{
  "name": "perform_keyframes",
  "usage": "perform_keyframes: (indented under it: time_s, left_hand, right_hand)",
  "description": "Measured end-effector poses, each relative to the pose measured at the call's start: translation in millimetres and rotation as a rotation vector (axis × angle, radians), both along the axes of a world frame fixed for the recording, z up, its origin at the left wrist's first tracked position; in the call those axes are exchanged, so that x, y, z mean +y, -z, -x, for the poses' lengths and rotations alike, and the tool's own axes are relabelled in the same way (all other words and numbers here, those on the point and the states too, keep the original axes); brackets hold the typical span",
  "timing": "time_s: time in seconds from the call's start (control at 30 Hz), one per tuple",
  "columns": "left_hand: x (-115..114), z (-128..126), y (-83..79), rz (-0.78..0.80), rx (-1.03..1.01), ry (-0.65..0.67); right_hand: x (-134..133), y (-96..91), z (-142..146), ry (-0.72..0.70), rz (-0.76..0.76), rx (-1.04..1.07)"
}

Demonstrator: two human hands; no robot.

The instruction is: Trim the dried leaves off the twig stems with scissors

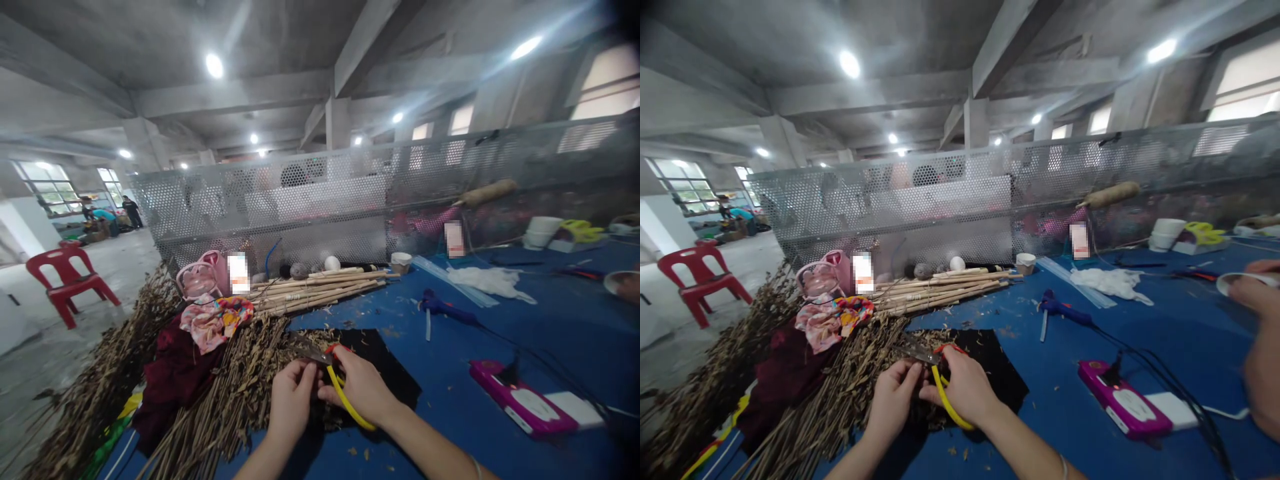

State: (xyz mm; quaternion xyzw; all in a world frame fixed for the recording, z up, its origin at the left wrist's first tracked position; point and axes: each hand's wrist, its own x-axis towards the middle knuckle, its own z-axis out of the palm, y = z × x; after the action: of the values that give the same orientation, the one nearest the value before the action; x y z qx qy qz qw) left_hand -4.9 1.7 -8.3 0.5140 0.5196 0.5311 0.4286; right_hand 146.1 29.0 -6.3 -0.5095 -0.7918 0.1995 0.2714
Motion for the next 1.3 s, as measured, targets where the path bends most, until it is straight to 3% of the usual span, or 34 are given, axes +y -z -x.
perform_keyframes:
  time_s: [0.2,0.37,0.57,0.97,1.3]
  left_hand:
    - [0,3,-1.3,-0.031,0.072,0.026]
    - [1,3,-1.6,-0.016,0.013,0.019]
    - [2,4,0.7,0.019,-0.062,0.014]
    - [-3,1,-6.6,-0.052,-0.067,0.094]
    - [0,5,0.8,-0.041,-0.036,0.062]
  right_hand:
    - [-2,-0.1,3,0.026,0.011,-0.031]
    - [-1,0.9,4,0.068,0.002,-0.141]
    - [-1,4.3,6,-0.044,-0.05,-0.039]
    - [-1,11.6,7,-0.089,-0.057,0.038]
    - [0,4.3,4,-0.063,-0.113,-0.064]
